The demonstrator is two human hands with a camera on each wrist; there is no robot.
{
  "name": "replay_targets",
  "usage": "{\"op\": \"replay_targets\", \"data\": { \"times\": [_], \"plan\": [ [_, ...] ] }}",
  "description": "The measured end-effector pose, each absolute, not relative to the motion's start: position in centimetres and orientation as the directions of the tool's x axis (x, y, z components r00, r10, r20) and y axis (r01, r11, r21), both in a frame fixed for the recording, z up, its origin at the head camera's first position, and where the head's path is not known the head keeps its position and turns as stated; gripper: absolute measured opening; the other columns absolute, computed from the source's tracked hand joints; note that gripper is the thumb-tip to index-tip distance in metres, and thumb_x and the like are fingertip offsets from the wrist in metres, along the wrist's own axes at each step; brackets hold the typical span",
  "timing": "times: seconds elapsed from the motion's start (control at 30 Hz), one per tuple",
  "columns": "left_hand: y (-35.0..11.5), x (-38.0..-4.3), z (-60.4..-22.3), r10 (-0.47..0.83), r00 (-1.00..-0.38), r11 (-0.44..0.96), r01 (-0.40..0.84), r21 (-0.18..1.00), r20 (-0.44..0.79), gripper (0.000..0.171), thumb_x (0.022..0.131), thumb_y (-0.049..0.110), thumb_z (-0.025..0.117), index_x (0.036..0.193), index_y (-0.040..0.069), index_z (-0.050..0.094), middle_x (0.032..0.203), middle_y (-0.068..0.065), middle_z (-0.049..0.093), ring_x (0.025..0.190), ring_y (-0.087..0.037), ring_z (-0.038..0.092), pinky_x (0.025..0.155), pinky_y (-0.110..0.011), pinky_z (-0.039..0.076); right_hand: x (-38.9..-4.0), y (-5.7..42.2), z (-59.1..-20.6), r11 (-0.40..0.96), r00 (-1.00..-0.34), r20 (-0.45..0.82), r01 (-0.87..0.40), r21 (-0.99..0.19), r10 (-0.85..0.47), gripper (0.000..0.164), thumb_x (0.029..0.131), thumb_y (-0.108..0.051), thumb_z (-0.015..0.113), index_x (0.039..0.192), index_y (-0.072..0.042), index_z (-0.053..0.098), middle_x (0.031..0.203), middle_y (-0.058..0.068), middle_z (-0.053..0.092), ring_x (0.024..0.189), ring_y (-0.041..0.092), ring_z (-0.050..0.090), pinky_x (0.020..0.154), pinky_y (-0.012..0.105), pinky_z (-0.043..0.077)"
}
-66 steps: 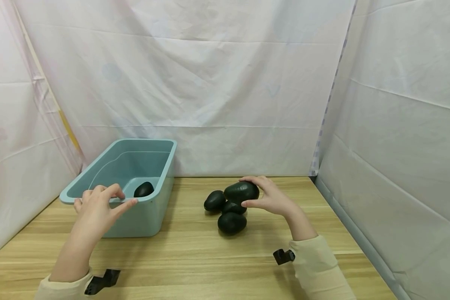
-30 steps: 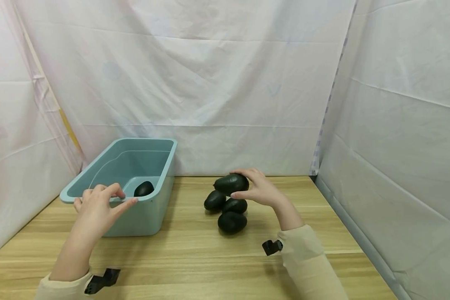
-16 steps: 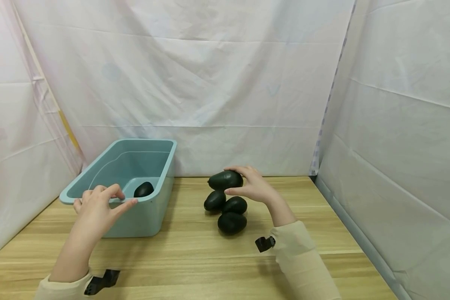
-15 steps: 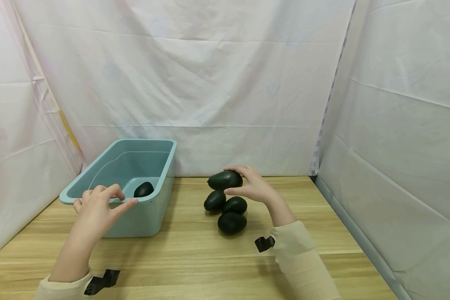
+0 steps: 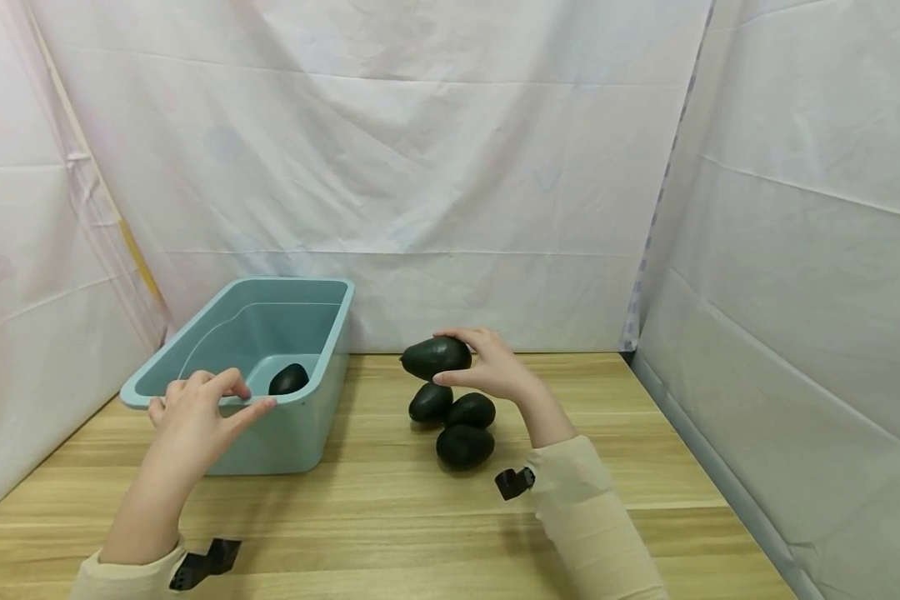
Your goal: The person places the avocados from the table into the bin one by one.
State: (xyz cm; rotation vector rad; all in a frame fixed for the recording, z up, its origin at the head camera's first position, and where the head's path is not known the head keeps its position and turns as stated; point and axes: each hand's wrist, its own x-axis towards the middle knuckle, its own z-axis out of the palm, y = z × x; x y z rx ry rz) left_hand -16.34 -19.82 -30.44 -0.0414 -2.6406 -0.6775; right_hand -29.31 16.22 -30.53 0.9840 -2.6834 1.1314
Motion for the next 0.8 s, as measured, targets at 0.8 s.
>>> {"op": "replay_targets", "data": {
  "times": [0.8],
  "plan": [
    [-19.9,-16.4,-30.3,-0.077,-0.912,0.884,0.125,0.451,0.404,0.033,0.085,0.038,0.072,0.083,0.013,0.052,0.101,-0.023,0.049,0.098,-0.05,0.037,0.086,-0.077,0.01,-29.6,12.9,-29.2,0.49,-0.764,0.317,-0.616,-0.616,-0.562,0.064,0.078,-0.043,0.078,0.135,-0.027,0.054,0.133,0.003,0.047,0.122,0.025,0.04,0.094,0.055,0.039]
  ]
}}
